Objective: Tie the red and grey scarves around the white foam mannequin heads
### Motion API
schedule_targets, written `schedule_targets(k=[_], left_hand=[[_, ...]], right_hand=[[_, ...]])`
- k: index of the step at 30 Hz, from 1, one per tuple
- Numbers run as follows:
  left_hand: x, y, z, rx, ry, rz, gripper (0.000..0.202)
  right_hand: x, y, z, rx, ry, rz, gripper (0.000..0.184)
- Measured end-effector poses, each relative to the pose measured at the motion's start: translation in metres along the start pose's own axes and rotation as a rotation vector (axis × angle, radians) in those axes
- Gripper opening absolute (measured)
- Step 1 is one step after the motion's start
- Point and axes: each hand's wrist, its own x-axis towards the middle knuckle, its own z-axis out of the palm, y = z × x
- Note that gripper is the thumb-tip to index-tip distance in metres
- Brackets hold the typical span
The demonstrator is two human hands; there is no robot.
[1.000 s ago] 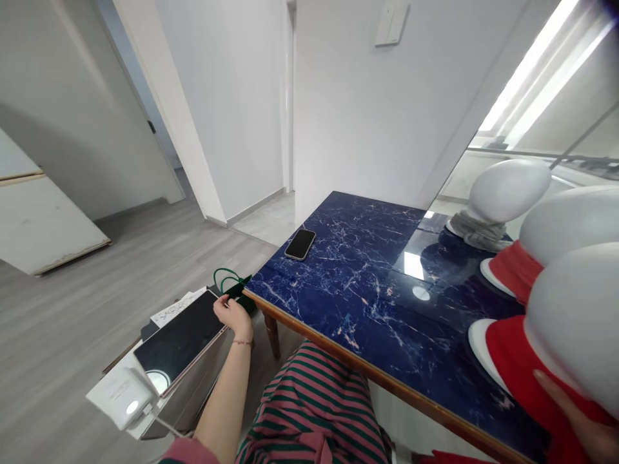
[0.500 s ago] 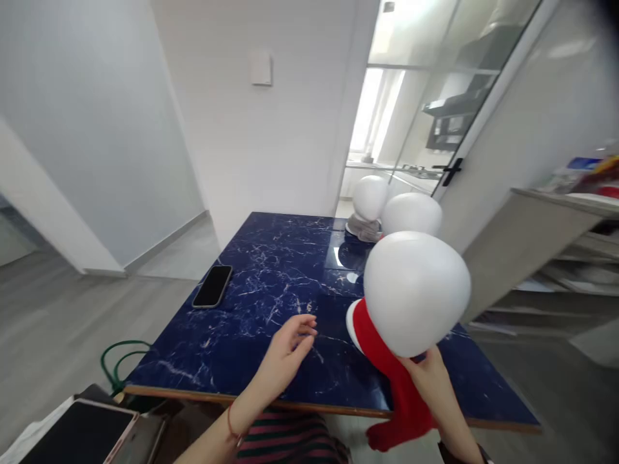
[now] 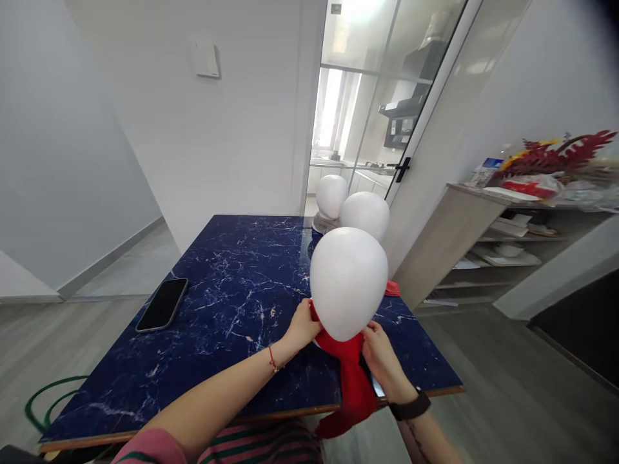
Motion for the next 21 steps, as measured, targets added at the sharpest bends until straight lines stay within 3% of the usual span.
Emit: schedule_targets(k=[3, 6, 9, 14, 17, 21], left_hand=[[0.014, 0.001, -0.017, 0.190, 0.074, 0.202, 0.033], [0.027, 0.008, -0.039, 0.317, 0.079, 0.333, 0.022], [0.035, 0.014, -0.060, 0.444, 0.171, 0.381, 0.017], [0.036, 0.004, -0.089, 0.551, 0.255, 0.388, 0.020], [0.029, -0.008, -0.096, 0.580, 0.274, 0.358, 0.029], [0.000, -0.018, -0.085, 0.651, 0.478, 0.354, 0.025]], right_hand=[[0.002, 0.000, 0.026, 0.090, -0.092, 0.081, 0.044], [0.011, -0.003, 0.051, 0.082, -0.229, 0.229, 0.027], [0.026, -0.006, 0.072, 0.034, -0.281, 0.396, 0.012], [0.051, -0.005, 0.106, 0.046, -0.363, 0.477, 0.008], [0.056, 0.000, 0.118, 0.094, -0.404, 0.464, 0.012], [0.058, 0.007, 0.119, 0.210, -0.424, 0.413, 0.017]])
